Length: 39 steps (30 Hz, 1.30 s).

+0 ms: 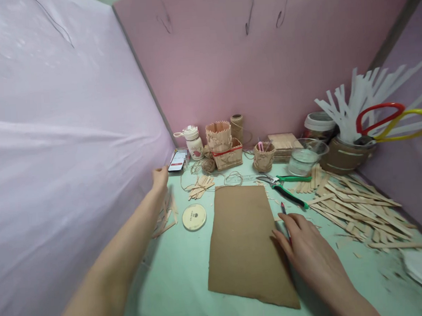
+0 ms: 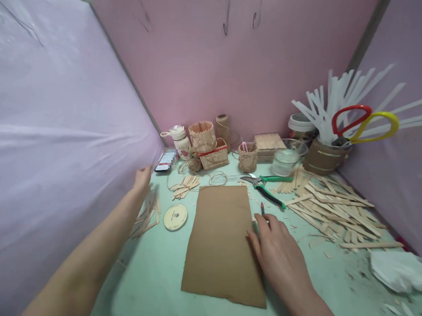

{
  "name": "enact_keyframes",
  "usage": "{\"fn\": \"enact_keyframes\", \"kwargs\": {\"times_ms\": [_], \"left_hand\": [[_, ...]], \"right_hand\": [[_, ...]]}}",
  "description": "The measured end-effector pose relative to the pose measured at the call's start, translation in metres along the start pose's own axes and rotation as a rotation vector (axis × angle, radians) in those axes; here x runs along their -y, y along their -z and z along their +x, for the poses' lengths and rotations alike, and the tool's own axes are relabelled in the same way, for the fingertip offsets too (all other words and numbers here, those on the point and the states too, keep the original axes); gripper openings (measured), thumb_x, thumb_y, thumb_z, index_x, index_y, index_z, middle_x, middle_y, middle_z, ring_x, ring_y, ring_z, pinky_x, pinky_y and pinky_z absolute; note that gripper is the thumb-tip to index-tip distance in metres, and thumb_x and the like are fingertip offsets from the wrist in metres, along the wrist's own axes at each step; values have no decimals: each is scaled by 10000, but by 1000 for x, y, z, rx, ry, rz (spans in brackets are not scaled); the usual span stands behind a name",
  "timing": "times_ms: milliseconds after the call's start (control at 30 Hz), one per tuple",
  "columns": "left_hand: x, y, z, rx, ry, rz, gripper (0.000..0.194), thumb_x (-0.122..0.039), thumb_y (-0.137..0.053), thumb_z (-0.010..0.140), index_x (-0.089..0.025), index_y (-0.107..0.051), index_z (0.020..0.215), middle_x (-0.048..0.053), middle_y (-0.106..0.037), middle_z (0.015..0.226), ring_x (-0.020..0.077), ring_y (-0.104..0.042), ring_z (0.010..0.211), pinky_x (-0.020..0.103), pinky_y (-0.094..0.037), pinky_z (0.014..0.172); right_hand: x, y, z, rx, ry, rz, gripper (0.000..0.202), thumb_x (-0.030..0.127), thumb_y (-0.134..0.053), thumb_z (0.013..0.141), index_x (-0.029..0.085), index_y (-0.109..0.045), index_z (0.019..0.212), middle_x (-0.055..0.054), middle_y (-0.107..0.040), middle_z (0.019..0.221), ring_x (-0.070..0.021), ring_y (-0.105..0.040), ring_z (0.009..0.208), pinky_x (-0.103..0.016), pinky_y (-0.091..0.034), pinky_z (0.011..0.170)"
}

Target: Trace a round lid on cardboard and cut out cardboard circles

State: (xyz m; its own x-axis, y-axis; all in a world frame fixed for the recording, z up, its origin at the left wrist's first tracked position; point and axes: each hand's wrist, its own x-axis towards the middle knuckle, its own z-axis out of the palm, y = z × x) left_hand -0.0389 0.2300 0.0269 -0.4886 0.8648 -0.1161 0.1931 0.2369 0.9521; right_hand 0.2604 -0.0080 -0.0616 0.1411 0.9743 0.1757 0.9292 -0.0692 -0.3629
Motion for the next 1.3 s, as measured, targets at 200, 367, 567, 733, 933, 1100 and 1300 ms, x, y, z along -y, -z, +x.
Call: {"fn": "enact_keyframes", "kwargs": {"times_ms": [200, 367, 567, 733, 933, 1100, 1300], "left_hand": [[55, 48, -131, 515, -15, 49, 297, -284, -690, 783, -220, -644, 1070, 93, -632, 1177, 271, -550, 1165, 366, -448, 920], [81, 56, -185, 577, 65, 84, 337, -298, -668, 774, -264, -612, 1105, 94, -516, 1356, 262, -350, 1359, 377, -311, 1055], [77, 42, -183, 643, 281, -124, 333, -308, -648, 768, -236, -572, 1084, 114, -456, 1395, 268, -434, 1276, 334, -476, 847], [76, 41, -185, 561, 342, -241, 454, -274, -690, 760, -219, -527, 1180, 136, -519, 1347, 240, -564, 1131, 289, -508, 731], [79, 42, -182, 936, 428, -385, 379, -245, -678, 805, -123, -632, 1160, 144, -708, 1093, 250, -682, 978, 315, -534, 808], [62, 71, -182, 940, 510, -360, 446, -271, -698, 802, -177, -624, 1231, 113, -722, 1117, 288, -692, 1001, 353, -562, 810], [62, 132, -175, 775, 562, -295, 586, -325, -756, 703, -293, -609, 1270, 68, -774, 900, 359, -734, 762, 482, -611, 639]], "right_hand": [[11, -10, -7, -11, -58, 629, 329, 416, -440, 904, 232, -549, 1155, -109, -477, 1234, -248, -546, 1158, -367, -545, 895], [16, 3, -5, -7, -212, 755, 408, 501, -501, 792, 240, -575, 1096, -110, -482, 1248, -283, -493, 1223, -379, -531, 881], [9, 11, 0, 74, -318, 848, 456, 523, -585, 724, 237, -604, 1079, -107, -562, 1202, -310, -541, 1160, -420, -477, 921], [5, 11, 5, 165, -471, 1043, 527, 523, -628, 713, 239, -557, 1150, -121, -554, 1240, -310, -566, 1147, -401, -526, 853], [13, 15, 7, 170, -499, 1110, 469, 446, -597, 753, 206, -508, 1145, -128, -599, 1123, -265, -629, 1012, -350, -560, 745], [14, 19, 8, 106, -450, 1005, 363, 415, -557, 793, 184, -553, 1073, -114, -642, 1000, -234, -645, 908, -314, -558, 672], [8, 20, 11, 2, -373, 927, 280, 373, -576, 768, 189, -630, 972, -77, -670, 916, -221, -648, 825, -307, -531, 616]]}}
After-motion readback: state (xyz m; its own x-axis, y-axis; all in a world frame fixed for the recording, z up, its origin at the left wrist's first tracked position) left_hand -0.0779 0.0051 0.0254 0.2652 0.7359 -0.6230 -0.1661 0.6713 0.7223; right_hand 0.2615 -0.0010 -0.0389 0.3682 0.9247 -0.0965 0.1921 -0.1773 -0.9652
